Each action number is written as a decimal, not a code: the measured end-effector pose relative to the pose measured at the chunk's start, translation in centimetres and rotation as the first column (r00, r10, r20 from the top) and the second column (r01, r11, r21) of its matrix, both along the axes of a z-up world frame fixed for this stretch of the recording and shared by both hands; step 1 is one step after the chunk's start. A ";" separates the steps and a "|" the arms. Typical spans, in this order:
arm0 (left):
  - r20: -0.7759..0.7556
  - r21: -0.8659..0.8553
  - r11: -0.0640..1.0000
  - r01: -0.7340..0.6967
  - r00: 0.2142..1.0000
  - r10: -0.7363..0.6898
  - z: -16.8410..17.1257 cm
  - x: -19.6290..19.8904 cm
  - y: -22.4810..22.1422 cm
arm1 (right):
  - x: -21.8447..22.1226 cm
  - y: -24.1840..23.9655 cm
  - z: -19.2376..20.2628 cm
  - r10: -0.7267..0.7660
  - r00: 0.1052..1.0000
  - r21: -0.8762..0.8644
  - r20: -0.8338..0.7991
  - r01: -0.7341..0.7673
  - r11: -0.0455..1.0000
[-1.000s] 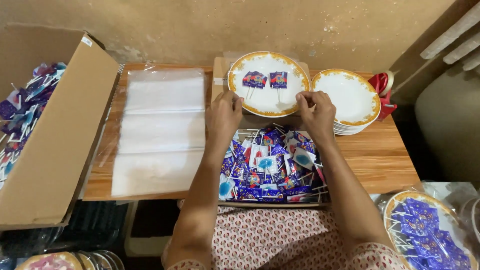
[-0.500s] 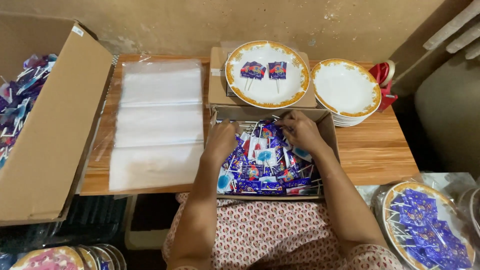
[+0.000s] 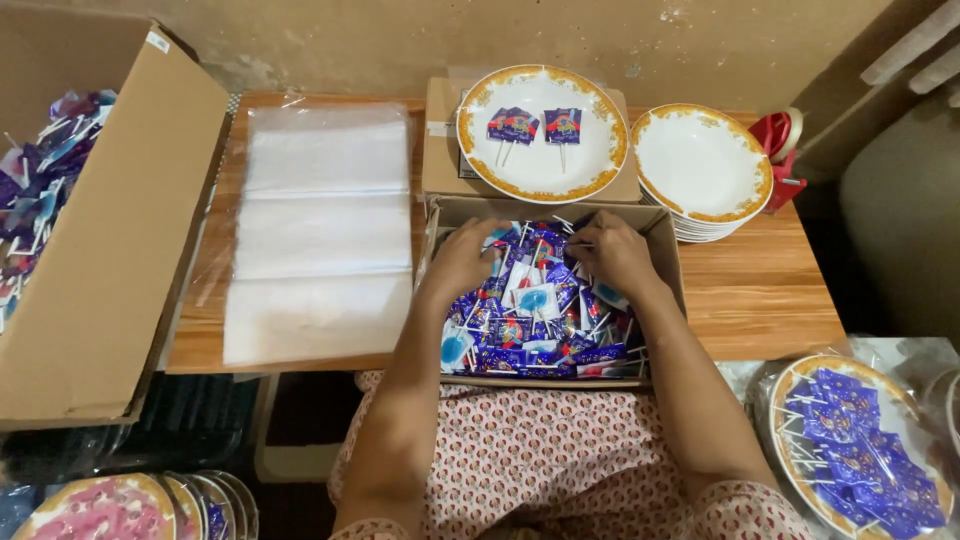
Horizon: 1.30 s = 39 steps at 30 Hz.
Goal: Arranging individually wrapped lollipops from a box onto decorative plates in a circular pattern.
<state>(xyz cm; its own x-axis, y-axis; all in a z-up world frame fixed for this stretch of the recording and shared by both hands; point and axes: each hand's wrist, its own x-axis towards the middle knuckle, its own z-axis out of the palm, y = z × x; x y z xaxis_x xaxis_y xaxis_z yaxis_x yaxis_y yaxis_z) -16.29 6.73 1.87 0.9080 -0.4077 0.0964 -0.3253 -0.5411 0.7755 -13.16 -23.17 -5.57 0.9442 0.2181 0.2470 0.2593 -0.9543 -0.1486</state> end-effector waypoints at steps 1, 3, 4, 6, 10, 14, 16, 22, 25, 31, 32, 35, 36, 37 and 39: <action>0.002 -0.001 1.000 0.005 1.000 -0.005 1.0 -0.6 0.4 | 0.0 -0.4 0.1 -0.005 1.000 -0.001 0.002 0.005 1.000; 0.051 -0.051 0.998 -0.035 0.998 0.038 2.9 -1.9 1.2 | 0.0 -1.3 0.0 -0.071 0.997 0.027 0.039 0.070 0.997; 0.049 -0.053 0.998 -0.032 0.998 0.035 2.2 -1.8 1.3 | 0.1 -1.9 -0.2 -0.074 0.997 0.026 0.036 0.073 0.997; 0.082 -0.028 1.000 0.006 0.997 -0.004 0.9 -1.8 1.8 | 0.6 -2.9 -0.6 -0.087 0.996 0.048 0.030 0.086 0.995; 0.080 0.284 0.959 0.007 0.996 -0.031 -3.3 -1.7 0.8 | 0.2 -2.6 0.1 -0.046 0.999 0.150 -0.010 0.047 0.987; 0.169 0.347 0.938 -0.021 0.985 -0.041 -4.9 -1.7 -1.0 | -0.1 -2.7 0.4 0.003 1.000 0.203 -0.013 0.000 0.979; 0.241 0.339 0.939 -0.057 0.970 -0.029 -7.6 -0.4 -1.4 | -0.1 -2.9 0.1 0.014 1.000 0.216 -0.011 -0.011 0.976; 0.373 0.297 0.945 -0.137 0.928 0.017 -8.5 0.6 -0.7 | -0.9 -2.6 1.6 -0.040 0.999 0.291 0.017 0.033 0.956; 0.389 0.234 0.953 -0.190 0.917 0.087 -6.0 -0.9 -0.6 | -2.2 -2.1 4.3 -0.019 0.999 0.344 0.043 0.003 0.939; 0.596 0.366 0.886 -0.285 0.803 0.011 -5.9 -0.7 -0.1 | -8.2 -0.1 11.8 0.193 0.965 0.506 -0.179 -0.078 0.859; 0.587 0.406 0.867 -0.289 0.810 -0.004 -5.2 -1.1 0.1 | -9.1 -0.5 12.0 0.216 0.942 0.414 -0.257 -0.094 0.905; 0.536 0.491 0.825 -0.281 0.844 -0.031 -5.1 -2.0 0.6 | -11.3 -0.7 12.3 0.161 0.883 0.211 -0.441 -0.073 0.975; 0.493 0.535 0.802 -0.264 0.869 -0.042 -5.4 -2.4 0.7 | -12.0 -0.6 12.4 0.080 0.842 0.095 -0.533 -0.034 0.995; 0.494 0.532 0.804 -0.266 0.869 -0.040 -5.8 -2.8 0.7 | -12.4 -0.3 12.1 0.080 0.843 0.093 -0.533 -0.036 0.995; 0.219 0.590 0.790 -0.166 0.975 0.041 -6.5 -3.7 0.4 | -13.3 0.2 11.7 -0.065 0.764 -0.091 -0.642 0.007 0.996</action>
